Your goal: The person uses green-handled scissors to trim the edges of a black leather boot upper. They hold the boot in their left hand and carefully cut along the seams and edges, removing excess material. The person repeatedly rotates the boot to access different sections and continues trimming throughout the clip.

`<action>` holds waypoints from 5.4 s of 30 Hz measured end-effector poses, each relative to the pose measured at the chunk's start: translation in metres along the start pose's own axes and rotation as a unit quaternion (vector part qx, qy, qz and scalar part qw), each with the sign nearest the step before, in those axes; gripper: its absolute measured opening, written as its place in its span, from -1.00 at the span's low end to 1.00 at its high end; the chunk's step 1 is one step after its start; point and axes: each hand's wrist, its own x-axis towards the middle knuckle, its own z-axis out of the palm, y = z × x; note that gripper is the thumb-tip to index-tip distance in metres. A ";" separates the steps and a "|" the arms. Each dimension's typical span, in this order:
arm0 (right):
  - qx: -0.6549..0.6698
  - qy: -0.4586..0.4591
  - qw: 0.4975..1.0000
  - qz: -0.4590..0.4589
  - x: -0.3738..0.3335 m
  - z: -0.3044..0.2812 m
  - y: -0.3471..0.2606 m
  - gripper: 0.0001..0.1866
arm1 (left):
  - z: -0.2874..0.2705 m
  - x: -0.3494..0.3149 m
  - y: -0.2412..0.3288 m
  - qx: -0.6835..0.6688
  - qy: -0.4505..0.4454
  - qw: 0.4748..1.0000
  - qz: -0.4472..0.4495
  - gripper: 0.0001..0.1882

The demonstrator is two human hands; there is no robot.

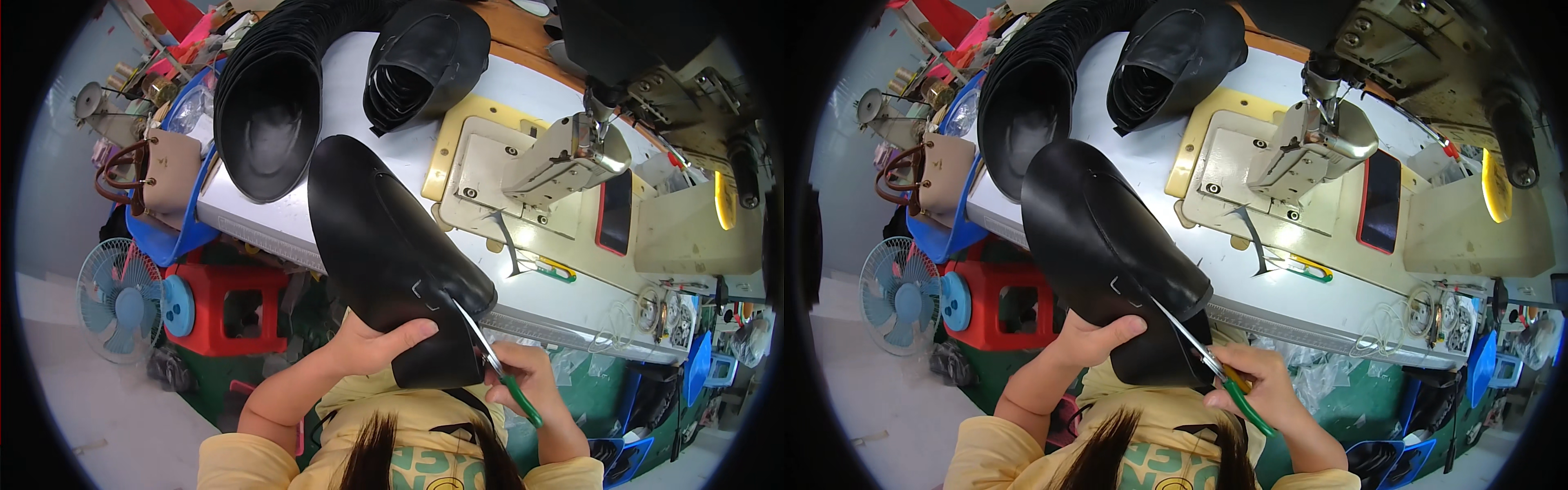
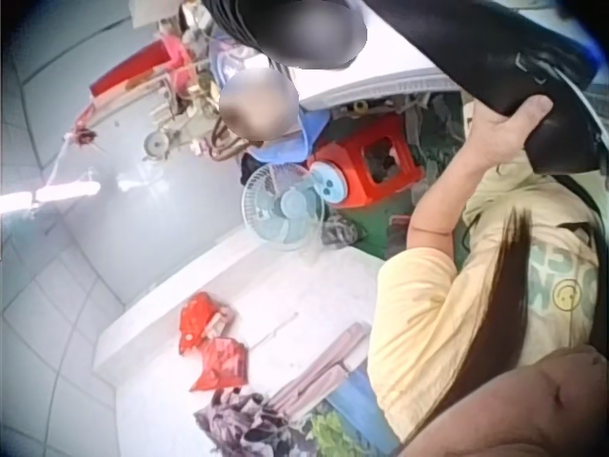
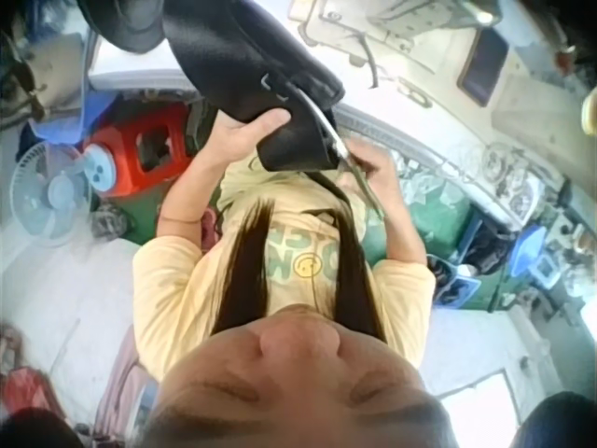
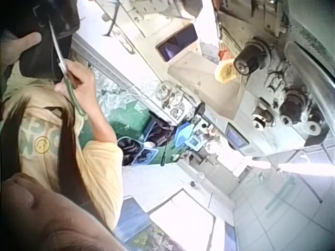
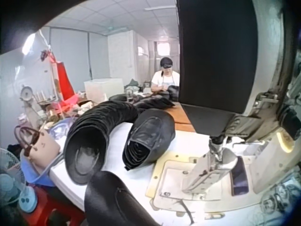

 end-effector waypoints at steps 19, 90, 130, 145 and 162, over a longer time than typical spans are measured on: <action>-0.013 -0.017 0.999 0.027 0.002 0.001 -0.011 -0.41 | -0.002 -0.007 -0.010 0.009 -0.033 0.999 0.012 -0.84; 0.055 0.026 0.998 -0.025 0.022 0.014 -0.004 -0.21 | 0.012 0.032 -0.001 -0.070 0.076 0.992 -0.074 -0.91; 0.022 0.015 0.995 0.093 0.010 -0.002 -0.013 0.00 | -0.011 0.045 0.028 0.049 -0.072 0.988 -0.124 -0.85; -0.132 0.019 0.991 0.018 0.009 -0.011 -0.017 -0.28 | -0.016 0.051 0.048 0.124 -0.080 0.964 -0.221 -0.86; -0.017 0.010 0.999 0.047 -0.002 -0.019 -0.006 -0.38 | -0.075 0.000 -0.022 0.108 0.081 0.945 -0.299 -0.57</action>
